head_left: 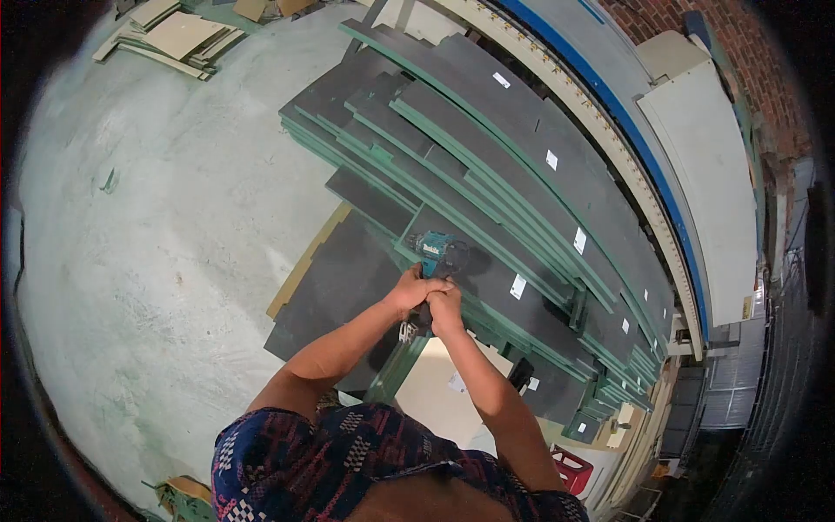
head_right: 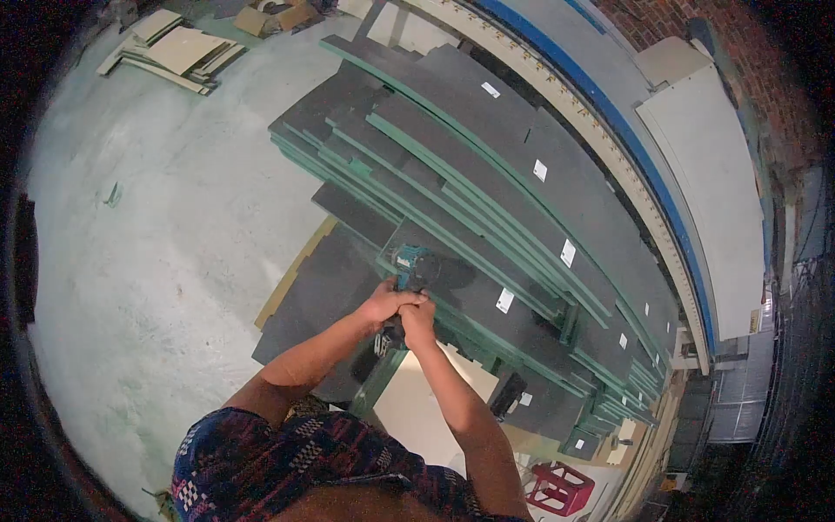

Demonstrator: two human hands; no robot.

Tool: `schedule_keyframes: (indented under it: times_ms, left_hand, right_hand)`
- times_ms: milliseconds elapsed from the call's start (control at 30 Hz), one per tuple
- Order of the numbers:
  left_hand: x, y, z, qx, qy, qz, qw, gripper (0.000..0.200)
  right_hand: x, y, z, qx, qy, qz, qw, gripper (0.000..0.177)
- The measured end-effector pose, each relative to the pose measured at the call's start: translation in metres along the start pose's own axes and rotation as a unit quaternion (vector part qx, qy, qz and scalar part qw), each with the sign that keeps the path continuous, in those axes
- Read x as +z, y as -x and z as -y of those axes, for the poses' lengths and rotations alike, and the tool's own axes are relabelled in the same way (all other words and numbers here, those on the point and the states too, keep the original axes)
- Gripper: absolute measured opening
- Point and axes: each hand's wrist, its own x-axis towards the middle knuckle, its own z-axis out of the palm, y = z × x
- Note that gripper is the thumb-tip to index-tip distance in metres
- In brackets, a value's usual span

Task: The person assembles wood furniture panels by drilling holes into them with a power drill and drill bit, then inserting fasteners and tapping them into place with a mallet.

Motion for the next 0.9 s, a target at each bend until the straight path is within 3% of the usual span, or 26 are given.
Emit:
schedule_keyframes:
  times_ms: [100,233,367,667,700,800,900]
  left_hand:
    - [-0.009,-0.031,0.019,0.015,0.014,0.013,1.000,0.092]
    - [-0.010,-0.064,0.017,-0.002,0.003,0.015,1.000,0.082]
    - [0.006,-0.054,-0.013,0.007,-0.002,-0.008,1.000,0.078]
    - [-0.004,-0.078,0.003,0.006,-0.017,0.010,1.000,0.082]
    - [-0.003,-0.077,0.006,0.034,-0.015,0.028,0.999,0.072]
    - [0.001,-0.055,-0.007,-0.013,-0.142,0.014,0.990,0.083]
    - [-0.011,-0.054,0.005,0.031,-0.159,0.026,0.986,0.078]
  right_hand:
    - [0.001,-0.008,0.007,-0.018,-0.001,-0.007,1.000,0.027]
    - [0.000,-0.028,0.018,-0.063,-0.007,0.001,0.998,0.023]
    - [-0.003,-0.048,0.020,-0.033,0.016,-0.036,0.999,0.020]
    - [-0.005,-0.051,0.023,-0.018,0.005,-0.035,0.999,0.015]
    - [-0.010,-0.055,0.018,-0.003,0.028,-0.032,0.999,0.016]
    - [-0.011,-0.035,0.033,-0.018,0.022,-0.029,0.999,0.021]
    - [-0.025,-0.013,0.041,-0.012,-0.032,-0.050,0.998,0.026]
